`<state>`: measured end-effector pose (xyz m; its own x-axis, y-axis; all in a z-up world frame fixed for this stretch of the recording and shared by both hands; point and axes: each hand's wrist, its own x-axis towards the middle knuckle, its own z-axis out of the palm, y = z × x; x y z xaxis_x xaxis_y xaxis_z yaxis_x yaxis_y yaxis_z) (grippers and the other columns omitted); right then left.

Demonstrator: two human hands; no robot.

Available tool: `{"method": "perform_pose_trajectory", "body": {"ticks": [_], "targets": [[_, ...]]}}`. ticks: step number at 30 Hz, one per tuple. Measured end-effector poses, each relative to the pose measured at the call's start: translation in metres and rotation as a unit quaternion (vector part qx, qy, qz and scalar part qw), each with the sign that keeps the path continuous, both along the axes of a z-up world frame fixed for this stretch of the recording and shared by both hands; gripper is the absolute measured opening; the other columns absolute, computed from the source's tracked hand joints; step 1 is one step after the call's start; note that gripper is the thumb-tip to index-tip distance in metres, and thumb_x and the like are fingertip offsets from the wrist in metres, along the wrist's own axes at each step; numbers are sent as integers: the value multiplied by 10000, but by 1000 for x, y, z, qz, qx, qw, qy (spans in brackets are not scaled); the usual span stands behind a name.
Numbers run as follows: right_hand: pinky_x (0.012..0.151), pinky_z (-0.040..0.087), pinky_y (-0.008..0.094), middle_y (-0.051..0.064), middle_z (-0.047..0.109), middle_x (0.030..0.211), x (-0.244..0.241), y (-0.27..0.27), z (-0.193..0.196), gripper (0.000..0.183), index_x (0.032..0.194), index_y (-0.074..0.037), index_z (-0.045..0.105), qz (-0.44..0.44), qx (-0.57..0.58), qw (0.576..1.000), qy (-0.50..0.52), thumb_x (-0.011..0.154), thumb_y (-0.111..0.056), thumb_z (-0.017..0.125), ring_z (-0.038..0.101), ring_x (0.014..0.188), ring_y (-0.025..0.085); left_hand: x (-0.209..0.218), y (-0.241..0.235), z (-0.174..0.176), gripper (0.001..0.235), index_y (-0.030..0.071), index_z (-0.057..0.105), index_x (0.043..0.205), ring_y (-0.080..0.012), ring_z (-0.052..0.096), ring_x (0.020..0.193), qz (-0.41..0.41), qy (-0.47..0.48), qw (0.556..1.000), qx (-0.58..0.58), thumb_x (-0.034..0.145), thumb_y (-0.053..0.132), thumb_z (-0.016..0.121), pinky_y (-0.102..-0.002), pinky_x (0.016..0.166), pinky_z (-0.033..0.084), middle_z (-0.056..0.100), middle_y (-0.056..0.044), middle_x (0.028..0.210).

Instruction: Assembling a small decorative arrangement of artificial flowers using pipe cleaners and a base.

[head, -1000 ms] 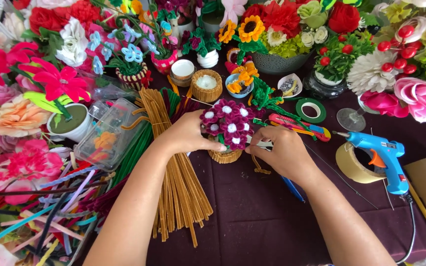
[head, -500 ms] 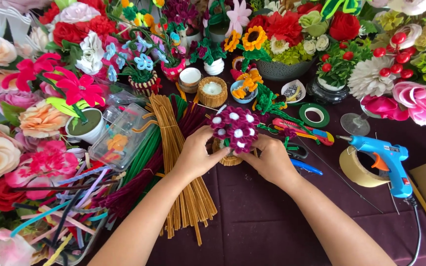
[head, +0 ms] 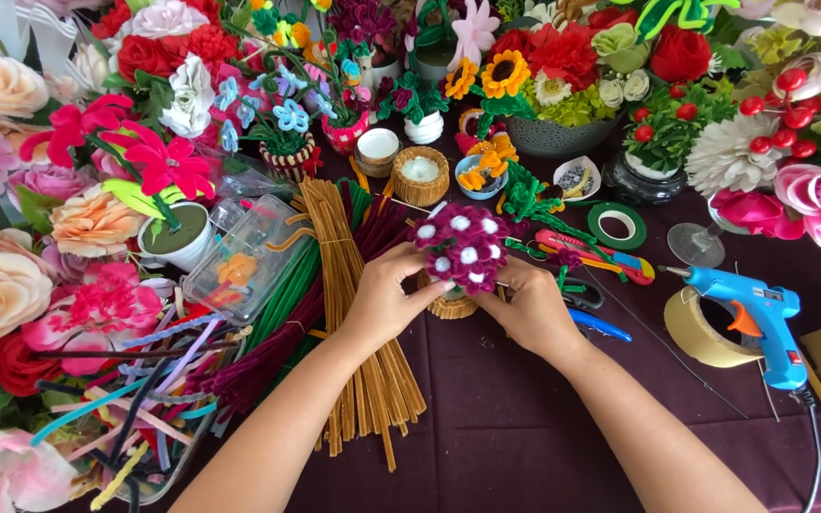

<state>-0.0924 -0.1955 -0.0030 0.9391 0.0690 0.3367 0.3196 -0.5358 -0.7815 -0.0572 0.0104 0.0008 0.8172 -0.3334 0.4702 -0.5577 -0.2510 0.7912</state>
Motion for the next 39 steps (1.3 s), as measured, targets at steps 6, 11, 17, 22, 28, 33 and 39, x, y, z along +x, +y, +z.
{"method": "perform_pose_trajectory", "body": {"ticks": [6, 11, 17, 22, 28, 33, 39], "targets": [[687, 560, 346, 81, 772, 889, -1, -8, -1, 172, 958, -58, 794, -18, -9, 999, 45, 840, -184, 795, 724, 829, 251, 0, 3, 5, 148, 47, 786, 984, -373, 733, 1008, -18, 41, 999, 0, 840, 30, 760, -454, 876, 593, 762, -176, 995], [689, 545, 333, 58, 775, 876, 0, -9, -2, 186, 960, -90, 767, -37, -25, 996, 73, 823, -215, 786, 657, 784, 216, 7, 4, -10, 188, 32, 745, 1044, -320, 732, 1034, -3, 93, 993, -66, 857, 55, 743, -437, 899, 591, 773, -162, 1006], [712, 551, 332, 84, 769, 869, -1, -9, 2, 155, 995, -78, 712, -18, -1, 998, 52, 845, -108, 739, 731, 869, 242, 3, -9, -6, 236, 47, 666, 1091, -344, 739, 983, 34, 70, 988, -131, 882, 87, 769, -458, 854, 610, 755, -175, 980], [811, 547, 423, 150, 758, 928, 7, -14, -3, 282, 1107, -50, 721, -36, 2, 998, 52, 874, 35, 587, 713, 953, 308, -2, -14, -2, 149, 46, 723, 1003, -296, 749, 931, 58, 22, 987, -147, 863, 33, 774, -402, 798, 632, 744, -128, 936], [781, 474, 298, 134, 677, 1145, -4, -19, 37, 318, 1293, -62, 576, -48, 123, 990, -57, 991, -73, 479, 633, 1032, 228, -1, -13, -15, 260, 28, 696, 1132, -316, 738, 872, 21, 32, 984, -177, 876, 60, 727, -477, 786, 632, 719, -162, 919], [853, 543, 420, 236, 671, 1280, -7, 4, 63, 817, 1434, 23, 545, 19, -21, 992, -121, 712, -96, 908, 652, 1135, 383, -13, -18, 5, 475, 36, 637, 1180, -305, 736, 872, 20, 9, 986, -165, 772, 174, 838, -444, 768, 633, 703, -164, 931], [819, 566, 396, 202, 702, 1168, 9, -10, 44, 413, 1283, 48, 625, 13, 51, 994, -98, 872, 64, 665, 683, 1009, 306, 1, -13, -20, 243, -2, 639, 1041, -284, 734, 842, -3, 91, 972, -215, 801, -42, 643, -456, 745, 638, 695, -173, 892]]}}
